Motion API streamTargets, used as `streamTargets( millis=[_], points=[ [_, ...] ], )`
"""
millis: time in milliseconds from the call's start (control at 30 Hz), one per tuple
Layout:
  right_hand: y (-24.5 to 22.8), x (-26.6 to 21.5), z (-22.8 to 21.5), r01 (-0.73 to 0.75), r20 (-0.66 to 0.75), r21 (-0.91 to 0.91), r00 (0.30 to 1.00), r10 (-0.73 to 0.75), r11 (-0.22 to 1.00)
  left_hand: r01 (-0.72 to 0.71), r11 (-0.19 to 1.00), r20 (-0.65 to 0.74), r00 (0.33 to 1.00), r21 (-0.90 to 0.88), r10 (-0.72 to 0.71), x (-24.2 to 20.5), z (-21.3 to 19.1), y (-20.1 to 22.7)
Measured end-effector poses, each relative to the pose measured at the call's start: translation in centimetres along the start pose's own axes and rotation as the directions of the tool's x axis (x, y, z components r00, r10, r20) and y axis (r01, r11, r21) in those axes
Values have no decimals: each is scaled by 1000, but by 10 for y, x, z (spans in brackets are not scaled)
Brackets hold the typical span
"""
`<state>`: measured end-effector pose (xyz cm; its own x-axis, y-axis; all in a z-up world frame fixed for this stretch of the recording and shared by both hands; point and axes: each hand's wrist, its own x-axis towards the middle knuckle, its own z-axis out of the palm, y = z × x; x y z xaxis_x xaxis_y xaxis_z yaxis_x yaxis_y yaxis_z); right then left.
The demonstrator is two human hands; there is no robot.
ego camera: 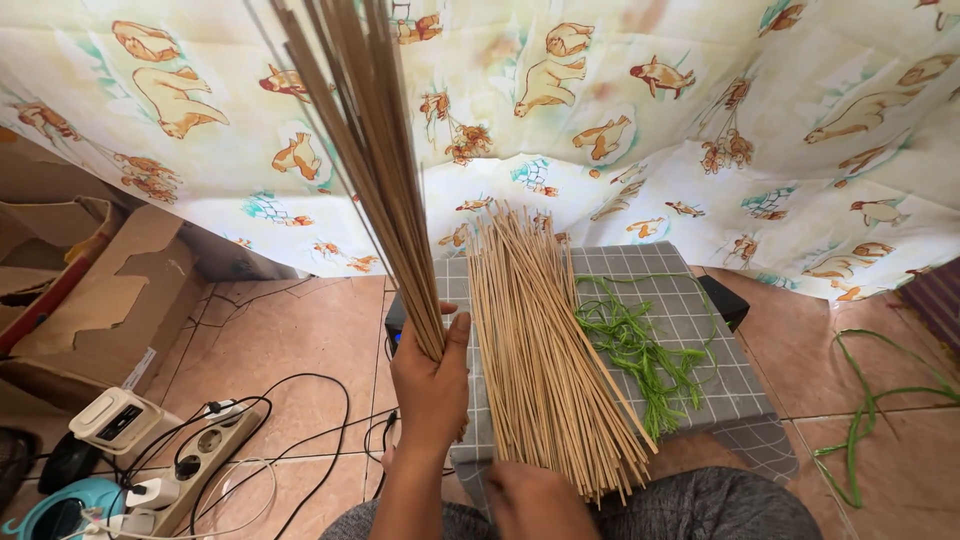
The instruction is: Organizing and tying thin wooden sticks into bundles using green plastic ties.
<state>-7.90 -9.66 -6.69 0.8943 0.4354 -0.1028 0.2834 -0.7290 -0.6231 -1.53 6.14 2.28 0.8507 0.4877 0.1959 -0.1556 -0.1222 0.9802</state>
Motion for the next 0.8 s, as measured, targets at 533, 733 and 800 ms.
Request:
streamTargets(
  millis=[533,733,800],
  points=[
    [62,-10,-26,78,-417,754,824,383,652,-75,975,126,991,209,49,-16,47,-19],
    [29,-5,-45,178,-563,432,819,110,884,198,979,256,945,49,-204,-35,60,-3],
    [38,-6,-46,123,-584,346,804,111,930,-26,977,204,979,210,-18,-33,60,-10]
  ],
)
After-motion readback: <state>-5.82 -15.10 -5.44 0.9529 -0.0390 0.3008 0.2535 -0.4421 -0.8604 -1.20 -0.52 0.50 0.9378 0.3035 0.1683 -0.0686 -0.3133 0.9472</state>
